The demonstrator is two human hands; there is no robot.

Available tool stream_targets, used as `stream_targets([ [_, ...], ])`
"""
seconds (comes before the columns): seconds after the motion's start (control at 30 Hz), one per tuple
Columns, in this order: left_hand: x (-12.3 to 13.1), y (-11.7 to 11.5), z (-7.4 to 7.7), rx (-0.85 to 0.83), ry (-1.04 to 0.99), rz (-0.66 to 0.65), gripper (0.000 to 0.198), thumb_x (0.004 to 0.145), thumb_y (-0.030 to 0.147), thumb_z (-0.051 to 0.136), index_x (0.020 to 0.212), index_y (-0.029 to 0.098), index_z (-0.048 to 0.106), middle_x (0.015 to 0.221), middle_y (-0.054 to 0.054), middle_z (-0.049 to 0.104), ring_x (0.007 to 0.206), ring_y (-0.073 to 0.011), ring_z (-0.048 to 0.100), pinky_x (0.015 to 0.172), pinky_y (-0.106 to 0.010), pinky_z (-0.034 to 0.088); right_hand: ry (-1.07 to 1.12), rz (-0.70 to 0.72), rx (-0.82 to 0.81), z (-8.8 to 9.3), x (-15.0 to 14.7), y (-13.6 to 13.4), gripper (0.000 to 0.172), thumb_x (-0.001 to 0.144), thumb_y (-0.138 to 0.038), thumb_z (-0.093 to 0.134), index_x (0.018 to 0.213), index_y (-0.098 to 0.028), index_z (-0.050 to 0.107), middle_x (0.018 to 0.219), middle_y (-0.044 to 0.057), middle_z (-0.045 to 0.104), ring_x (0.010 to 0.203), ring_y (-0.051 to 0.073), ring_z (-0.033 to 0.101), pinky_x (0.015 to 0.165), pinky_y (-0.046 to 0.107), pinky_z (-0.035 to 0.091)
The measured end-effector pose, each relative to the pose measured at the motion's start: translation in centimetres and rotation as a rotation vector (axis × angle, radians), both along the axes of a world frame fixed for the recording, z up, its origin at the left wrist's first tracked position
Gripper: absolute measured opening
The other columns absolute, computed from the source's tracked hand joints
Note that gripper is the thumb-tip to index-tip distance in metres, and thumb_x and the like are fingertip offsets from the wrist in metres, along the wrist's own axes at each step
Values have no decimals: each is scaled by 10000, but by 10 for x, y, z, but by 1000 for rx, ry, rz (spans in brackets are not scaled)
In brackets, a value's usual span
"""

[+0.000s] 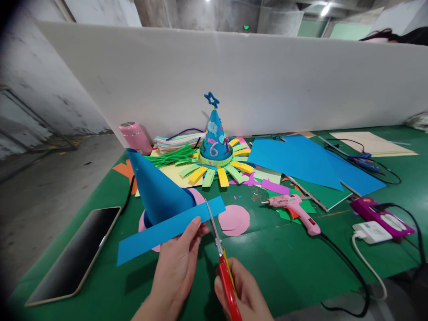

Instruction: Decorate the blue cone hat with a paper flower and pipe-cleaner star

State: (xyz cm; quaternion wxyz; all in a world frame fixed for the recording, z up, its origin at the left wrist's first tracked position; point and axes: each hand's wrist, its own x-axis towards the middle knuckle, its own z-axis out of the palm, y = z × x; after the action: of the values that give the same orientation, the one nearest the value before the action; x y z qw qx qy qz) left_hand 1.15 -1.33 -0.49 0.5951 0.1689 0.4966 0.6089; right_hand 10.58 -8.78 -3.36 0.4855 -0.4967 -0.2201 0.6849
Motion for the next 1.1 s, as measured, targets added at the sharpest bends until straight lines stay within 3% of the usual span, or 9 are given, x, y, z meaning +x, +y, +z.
stream_targets([
  [0.27,-3,-4,-5,-25,37,-37,101,607,233,671,611,149,615,584,-11,629,613,-147,577,698,-296,441,-39,147,70,-12,13,7,369,630,-534,616,703,-198,481,493,-96,319,365,27,226,348,142,186],
  [0.33,-10,-10,-8,-28,104,-66,121,616,259,663,644,151,618,611,-18,633,630,-158,577,681,-294,440,-119,126,110,-9,22,14,362,638,-527,611,743,-199,501,481,-100,313,348,28,231,332,144,192],
  [0.4,-18,-16,-10,-2,208,-127,118,640,267,640,664,154,615,627,-17,627,624,-155,563,647,-280,436,-294,-20,153,-4,32,24,335,620,-473,656,761,-200,522,520,-77,371,391,51,325,335,145,245],
  [0.5,-25,-24,-12,-4,426,-361,199,661,265,606,511,141,568,477,-1,550,494,-123,489,503,-227,382,-458,-143,196,3,44,39,326,583,-397,709,781,-205,535,616,-41,464,549,111,485,432,171,385],
  [0.63,-17,-21,-13,127,496,-766,164,683,218,529,552,148,596,491,14,526,460,-111,446,447,-210,329,-477,-129,233,1,56,50,294,631,-345,688,825,-195,526,690,-25,508,504,86,474,393,169,358],
  [0.8,10,10,-11,407,624,-1067,157,667,141,492,545,162,589,500,34,489,469,-102,424,456,-202,318,-557,-188,283,0,69,50,278,644,-298,688,848,-204,525,734,-13,568,569,113,522,492,202,425],
  [0.93,25,24,-9,476,738,-1246,110,652,174,542,567,174,611,450,37,484,411,-105,421,387,-200,280,-625,-170,287,0,77,49,309,584,-210,732,818,-206,530,715,-13,598,688,160,561,626,244,465],
  [1.03,23,26,-11,564,970,-1265,134,680,245,556,582,181,620,466,24,521,424,-114,461,383,-200,290,-627,-182,277,-8,83,49,316,563,-193,731,793,-214,516,653,-32,586,639,160,561,574,238,467],
  [1.1,16,28,-12,631,1268,-1118,165,721,269,523,637,181,634,562,-7,586,511,-135,517,448,-212,345,-647,-187,279,-16,92,50,322,566,-205,710,812,-220,502,684,-27,591,651,172,574,582,253,478],
])
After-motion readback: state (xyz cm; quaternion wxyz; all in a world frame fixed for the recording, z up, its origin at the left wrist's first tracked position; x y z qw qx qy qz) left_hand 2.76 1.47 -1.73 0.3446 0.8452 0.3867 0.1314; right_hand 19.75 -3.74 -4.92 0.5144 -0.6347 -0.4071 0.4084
